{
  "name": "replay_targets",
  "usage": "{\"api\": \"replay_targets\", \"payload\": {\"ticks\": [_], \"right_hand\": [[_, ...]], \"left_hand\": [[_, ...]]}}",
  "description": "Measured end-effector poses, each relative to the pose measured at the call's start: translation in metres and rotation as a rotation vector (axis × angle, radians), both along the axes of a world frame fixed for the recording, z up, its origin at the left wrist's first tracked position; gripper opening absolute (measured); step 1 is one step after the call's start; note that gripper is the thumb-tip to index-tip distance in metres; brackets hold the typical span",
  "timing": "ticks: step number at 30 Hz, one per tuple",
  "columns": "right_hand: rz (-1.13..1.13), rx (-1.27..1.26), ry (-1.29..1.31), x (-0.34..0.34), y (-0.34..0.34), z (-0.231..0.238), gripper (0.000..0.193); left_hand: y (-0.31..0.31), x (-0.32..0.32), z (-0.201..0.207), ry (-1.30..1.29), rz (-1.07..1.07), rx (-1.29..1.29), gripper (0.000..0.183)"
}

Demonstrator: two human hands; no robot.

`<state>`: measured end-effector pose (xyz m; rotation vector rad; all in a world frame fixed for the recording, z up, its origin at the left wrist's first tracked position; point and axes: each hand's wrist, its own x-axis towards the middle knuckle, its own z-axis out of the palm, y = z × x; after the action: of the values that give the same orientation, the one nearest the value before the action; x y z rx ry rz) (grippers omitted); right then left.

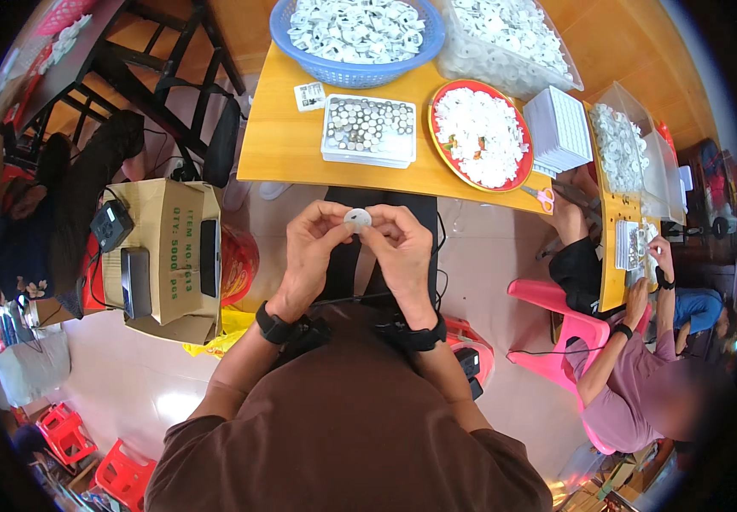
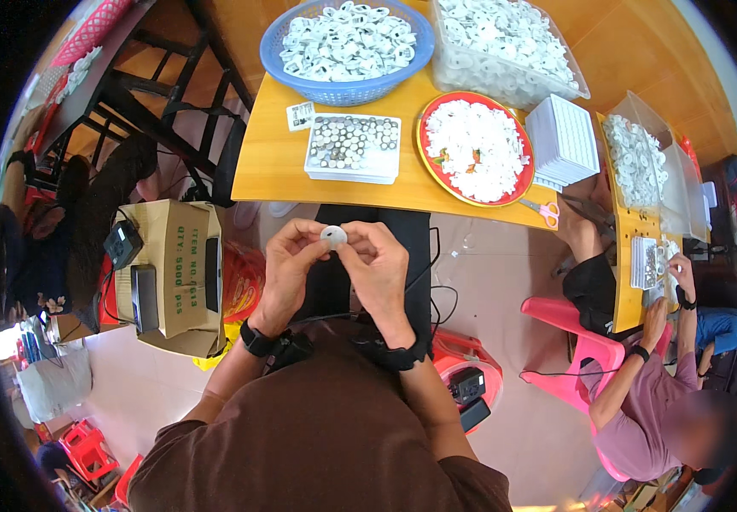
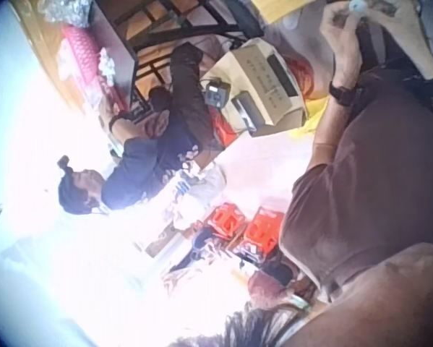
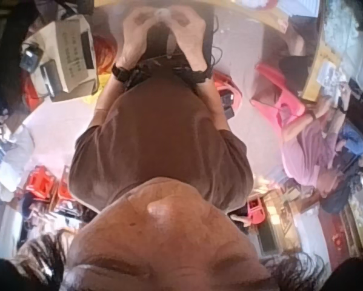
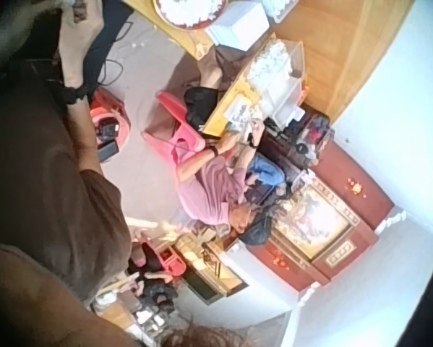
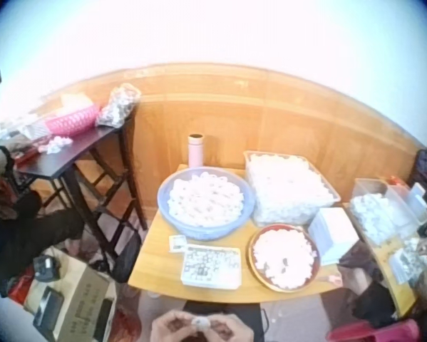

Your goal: Manually assembling small white plastic rings with small black internal components and using scissors to trim or adjust parts.

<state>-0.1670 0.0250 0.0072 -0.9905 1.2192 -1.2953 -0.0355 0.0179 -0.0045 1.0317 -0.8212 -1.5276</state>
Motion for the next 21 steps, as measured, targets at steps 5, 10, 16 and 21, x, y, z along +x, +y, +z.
{"api": "replay_targets", "payload": {"ticks": [5, 10, 16, 21], "right_hand": [[0.012, -0.019, 0.017, -0.003, 0.001, 0.002, 0.015], [-0.057, -0.11, 0.133, -0.003, 0.003, 0.006, 0.012], [-0.064, -0.155, 0.146, 0.001, 0.004, 0.005, 0.012], [-0.083, -0.107, 0.06, -0.007, 0.005, 0.002, 0.008]], "left_hand": [[0.0, -0.003, 0.007, 0.036, -0.036, 0.029, 0.014], [-0.003, -0.01, 0.003, -0.117, -0.016, -0.04, 0.015], [-0.003, -0.005, -0.004, -0.11, -0.012, -0.071, 0.012], [-0.003, -0.014, 0.007, -0.106, -0.059, -0.054, 0.01]]}}
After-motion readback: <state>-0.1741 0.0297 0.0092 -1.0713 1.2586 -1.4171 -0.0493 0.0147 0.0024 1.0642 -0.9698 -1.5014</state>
